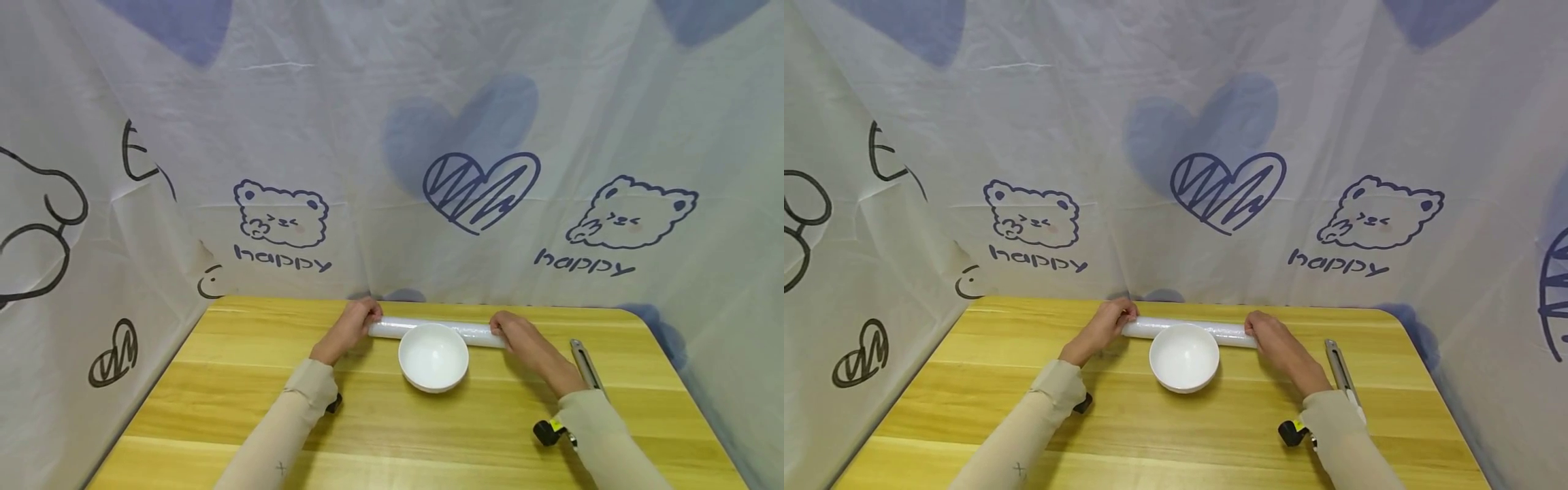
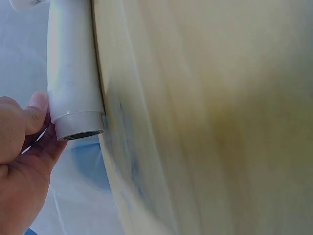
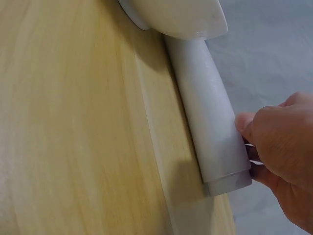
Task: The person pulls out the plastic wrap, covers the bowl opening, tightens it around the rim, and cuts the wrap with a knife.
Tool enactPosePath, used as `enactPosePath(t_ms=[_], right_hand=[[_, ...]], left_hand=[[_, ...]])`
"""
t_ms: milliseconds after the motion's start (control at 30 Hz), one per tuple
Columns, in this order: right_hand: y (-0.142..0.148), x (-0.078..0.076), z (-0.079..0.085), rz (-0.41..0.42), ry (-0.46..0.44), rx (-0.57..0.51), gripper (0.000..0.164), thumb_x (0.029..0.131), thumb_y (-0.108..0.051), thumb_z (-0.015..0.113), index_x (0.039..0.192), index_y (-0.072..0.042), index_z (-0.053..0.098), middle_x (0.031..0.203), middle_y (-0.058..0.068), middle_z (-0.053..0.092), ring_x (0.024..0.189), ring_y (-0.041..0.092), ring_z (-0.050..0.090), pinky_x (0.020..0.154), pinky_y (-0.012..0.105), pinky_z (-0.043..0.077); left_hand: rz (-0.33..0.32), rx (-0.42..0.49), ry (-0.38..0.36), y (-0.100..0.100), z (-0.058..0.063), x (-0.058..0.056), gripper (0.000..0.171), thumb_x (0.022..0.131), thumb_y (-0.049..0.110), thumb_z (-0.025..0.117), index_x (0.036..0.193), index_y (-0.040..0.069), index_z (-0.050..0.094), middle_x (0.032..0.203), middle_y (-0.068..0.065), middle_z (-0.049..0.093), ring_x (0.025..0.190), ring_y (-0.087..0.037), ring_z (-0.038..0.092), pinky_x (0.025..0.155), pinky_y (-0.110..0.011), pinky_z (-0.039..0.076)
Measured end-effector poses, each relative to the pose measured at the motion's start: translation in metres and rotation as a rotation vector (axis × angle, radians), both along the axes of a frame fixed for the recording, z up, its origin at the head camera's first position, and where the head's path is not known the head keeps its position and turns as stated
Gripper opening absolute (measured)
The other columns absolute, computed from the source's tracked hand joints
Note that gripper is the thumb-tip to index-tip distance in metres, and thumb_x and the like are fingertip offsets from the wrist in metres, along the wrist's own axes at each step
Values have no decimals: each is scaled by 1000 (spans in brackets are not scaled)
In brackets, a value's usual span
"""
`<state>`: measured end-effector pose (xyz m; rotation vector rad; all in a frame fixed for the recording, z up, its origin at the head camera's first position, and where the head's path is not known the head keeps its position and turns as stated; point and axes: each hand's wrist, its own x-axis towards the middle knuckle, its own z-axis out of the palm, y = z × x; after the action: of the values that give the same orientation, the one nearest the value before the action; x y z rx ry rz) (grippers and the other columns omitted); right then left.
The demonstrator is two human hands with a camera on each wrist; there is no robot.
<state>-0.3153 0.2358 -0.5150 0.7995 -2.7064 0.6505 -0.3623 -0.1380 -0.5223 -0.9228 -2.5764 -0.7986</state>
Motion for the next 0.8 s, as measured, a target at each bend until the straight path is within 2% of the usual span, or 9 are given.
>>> enactPosePath(t_ms=[233,400,533,633,800], right_hand=[[-1,-3,-3,-37,-9,-11,4,96,-6,52,93,-6,55,84,1,54,77,16,51,66,33,49],[-3,-5,-1,-75,-28,-32,5,98,-9,49,93,-9,51,83,0,51,76,16,49,65,32,46],[-5,-8,2,-90,-45,-45,6,99,-10,48,94,-8,50,83,1,52,76,17,48,64,31,44],[-5,-9,4,-90,-58,-61,6,99,-11,48,95,-7,51,83,2,53,75,17,49,65,32,44],[-8,-10,4,-52,-91,-83,6,95,-13,57,99,-8,56,90,1,59,80,16,54,69,35,49]], left_hand=[[35,45,-48,1,0,-3,18,85,-14,56,81,3,61,82,-5,60,76,-18,56,70,-32,50],[75,116,-115,0,3,-3,11,90,-3,59,83,5,62,82,-4,62,77,-15,57,69,-30,51],[53,164,-195,-3,8,-2,7,85,3,68,81,6,64,82,-3,62,76,-14,58,67,-27,52],[19,149,-225,-4,12,-1,8,81,3,73,78,7,66,82,-2,62,75,-14,58,67,-25,53],[11,97,-193,-4,13,-2,9,82,2,71,76,7,67,80,-1,62,75,-13,57,67,-24,52]])
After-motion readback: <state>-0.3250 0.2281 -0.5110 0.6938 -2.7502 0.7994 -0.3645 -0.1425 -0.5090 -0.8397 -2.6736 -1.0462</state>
